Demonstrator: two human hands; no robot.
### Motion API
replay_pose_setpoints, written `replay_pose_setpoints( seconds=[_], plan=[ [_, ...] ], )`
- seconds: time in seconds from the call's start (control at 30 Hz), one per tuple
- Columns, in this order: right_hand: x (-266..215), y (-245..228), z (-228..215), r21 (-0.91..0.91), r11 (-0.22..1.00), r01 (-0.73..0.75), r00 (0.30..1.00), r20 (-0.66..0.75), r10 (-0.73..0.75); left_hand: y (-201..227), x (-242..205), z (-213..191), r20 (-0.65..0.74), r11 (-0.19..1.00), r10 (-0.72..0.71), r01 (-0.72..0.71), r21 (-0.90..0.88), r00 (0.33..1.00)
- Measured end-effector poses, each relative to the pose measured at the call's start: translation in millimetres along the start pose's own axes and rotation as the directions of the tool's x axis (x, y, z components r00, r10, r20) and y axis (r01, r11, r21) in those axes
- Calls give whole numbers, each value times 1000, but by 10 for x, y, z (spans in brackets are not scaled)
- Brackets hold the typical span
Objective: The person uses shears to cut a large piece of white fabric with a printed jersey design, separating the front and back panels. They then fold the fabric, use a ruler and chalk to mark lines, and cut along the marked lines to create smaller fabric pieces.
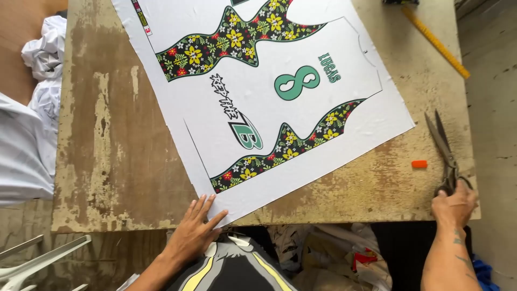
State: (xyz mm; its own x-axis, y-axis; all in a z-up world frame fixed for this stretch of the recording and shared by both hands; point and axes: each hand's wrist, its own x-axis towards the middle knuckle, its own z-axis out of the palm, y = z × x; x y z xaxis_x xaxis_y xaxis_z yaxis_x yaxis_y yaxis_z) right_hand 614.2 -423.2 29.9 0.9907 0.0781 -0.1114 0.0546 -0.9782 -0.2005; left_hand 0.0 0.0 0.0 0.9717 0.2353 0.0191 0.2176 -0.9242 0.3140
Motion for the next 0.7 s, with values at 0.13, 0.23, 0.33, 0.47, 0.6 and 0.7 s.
replay_pose_setpoints(
  seconds=[0.13, 0.23, 0.33, 0.47, 0.6, 0.7],
  plan=[
    [252, 3, -117, -22, 997, 71, 997, 40, -70, -85, -92, 148, 29, 998, 14, -16, 60, 999],
    [407, -51, -221, -342, 936, -77, 967, 202, 153, -72, -141, 62, 74, 990, -132, 136, -49, 989],
    [499, 136, -124, -130, 988, -79, 937, 328, 118, -157, -134, 114, -43, 970, -239, 236, -54, 970],
    [251, 595, 288, 324, 943, -80, 956, 294, -20, -227, -15, 154, -119, 921, -386, 374, -112, 915],
    [-349, 680, 629, 776, 300, -555, 820, 571, 39, -335, 40, 235, -91, 933, -360, 356, -56, 929],
    [-514, 1689, 1745, 691, 215, -690, 601, 713, -361, -350, 14, 227, -122, 951, -304, 308, 14, 945]
  ],
)
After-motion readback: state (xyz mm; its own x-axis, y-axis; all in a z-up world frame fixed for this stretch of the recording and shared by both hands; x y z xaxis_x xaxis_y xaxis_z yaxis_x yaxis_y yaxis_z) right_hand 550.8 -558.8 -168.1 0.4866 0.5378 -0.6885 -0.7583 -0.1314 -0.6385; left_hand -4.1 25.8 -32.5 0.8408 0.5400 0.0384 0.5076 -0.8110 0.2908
